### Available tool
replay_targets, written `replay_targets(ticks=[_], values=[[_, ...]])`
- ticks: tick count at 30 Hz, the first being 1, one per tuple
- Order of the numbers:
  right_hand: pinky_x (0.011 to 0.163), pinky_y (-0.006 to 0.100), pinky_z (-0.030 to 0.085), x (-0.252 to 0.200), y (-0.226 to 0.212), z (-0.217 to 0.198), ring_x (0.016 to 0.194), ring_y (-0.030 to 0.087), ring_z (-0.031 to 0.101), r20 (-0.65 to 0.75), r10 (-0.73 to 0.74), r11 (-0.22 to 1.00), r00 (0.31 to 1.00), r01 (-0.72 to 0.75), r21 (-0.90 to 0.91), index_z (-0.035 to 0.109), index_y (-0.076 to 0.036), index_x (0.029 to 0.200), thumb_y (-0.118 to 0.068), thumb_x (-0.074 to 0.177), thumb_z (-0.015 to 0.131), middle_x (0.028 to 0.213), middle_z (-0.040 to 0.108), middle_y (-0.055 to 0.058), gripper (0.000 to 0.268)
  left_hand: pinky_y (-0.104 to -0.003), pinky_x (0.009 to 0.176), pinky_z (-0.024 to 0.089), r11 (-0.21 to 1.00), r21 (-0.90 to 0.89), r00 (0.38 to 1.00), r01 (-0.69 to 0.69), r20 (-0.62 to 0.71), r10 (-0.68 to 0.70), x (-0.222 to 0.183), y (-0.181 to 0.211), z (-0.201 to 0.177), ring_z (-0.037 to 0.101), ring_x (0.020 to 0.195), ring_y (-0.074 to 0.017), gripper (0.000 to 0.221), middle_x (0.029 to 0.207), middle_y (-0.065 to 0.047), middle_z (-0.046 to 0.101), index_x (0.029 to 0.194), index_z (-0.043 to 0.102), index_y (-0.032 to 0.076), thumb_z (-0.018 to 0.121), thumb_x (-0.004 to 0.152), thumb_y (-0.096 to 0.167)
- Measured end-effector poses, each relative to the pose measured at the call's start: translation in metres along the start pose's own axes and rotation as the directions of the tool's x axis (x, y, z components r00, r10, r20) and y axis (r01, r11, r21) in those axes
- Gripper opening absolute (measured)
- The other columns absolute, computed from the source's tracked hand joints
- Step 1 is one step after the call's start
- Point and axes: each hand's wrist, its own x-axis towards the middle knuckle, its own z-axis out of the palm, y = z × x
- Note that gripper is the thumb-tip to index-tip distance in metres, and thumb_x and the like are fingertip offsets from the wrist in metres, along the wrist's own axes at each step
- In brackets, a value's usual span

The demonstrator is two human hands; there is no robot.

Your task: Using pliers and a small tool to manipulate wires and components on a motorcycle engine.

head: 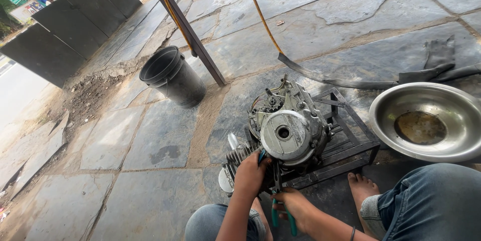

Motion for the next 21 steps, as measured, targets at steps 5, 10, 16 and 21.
replay_targets(ticks=[5,10,16,21], values=[[0.079,0.031,0.051,-0.004,-0.003,-0.001,0.092,0.013,0.062,-0.008,-0.003,1.000,1.000,0.003,-0.005,0.068,-0.009,0.117,-0.022,0.102,0.053,0.094,0.064,0.003,0.025,-0.049,0.085,0.049,0.999,-0.036,0.999,0.029,0.036,-0.028,-0.002,0.007,-0.004,0.064,0.104,-0.0418,0.038,0.106,-0.022,0.070,0.113,0.064,0.003,0.065,0.093,0.036],[0.079,0.032,0.050,0.004,0.001,-0.003,0.094,0.014,0.062,-0.010,0.006,1.000,1.000,-0.006,0.019,0.067,-0.009,0.118,-0.019,0.101,0.054,0.099,0.064,0.003,0.024,-0.050,0.085,0.049,0.998,-0.062,1.000,0.016,-0.005,-0.016,0.000,-0.002,0.010,0.064,0.102,-0.0433,0.036,0.101,-0.023,0.071,0.103,0.065,0.001,0.070,0.091,0.034],[0.078,0.033,0.050,0.009,0.005,-0.006,0.092,0.014,0.063,-0.021,-0.032,0.999,0.999,0.033,0.022,0.067,-0.009,0.115,-0.022,0.100,0.057,0.100,0.065,0.002,0.022,-0.052,0.078,0.051,1.000,0.018,0.994,-0.020,-0.108,0.022,-0.003,-0.005,0.019,0.066,0.093,-0.0436,0.035,0.093,-0.022,0.070,0.096,0.064,0.001,0.072,0.090,0.034],[0.077,0.033,0.049,-0.005,-0.002,-0.001,0.092,0.014,0.062,-0.008,-0.039,0.999,0.999,0.040,0.038,0.068,-0.010,0.114,-0.024,0.099,0.059,0.099,0.065,0.002,0.021,-0.051,0.076,0.051,0.992,0.018,0.975,-0.123,-0.185,0.125,-0.003,-0.013,0.024,0.067,0.089,-0.0416,0.028,0.090,-0.020,0.070,0.094,0.066,0.003,0.074,0.090,0.030]])
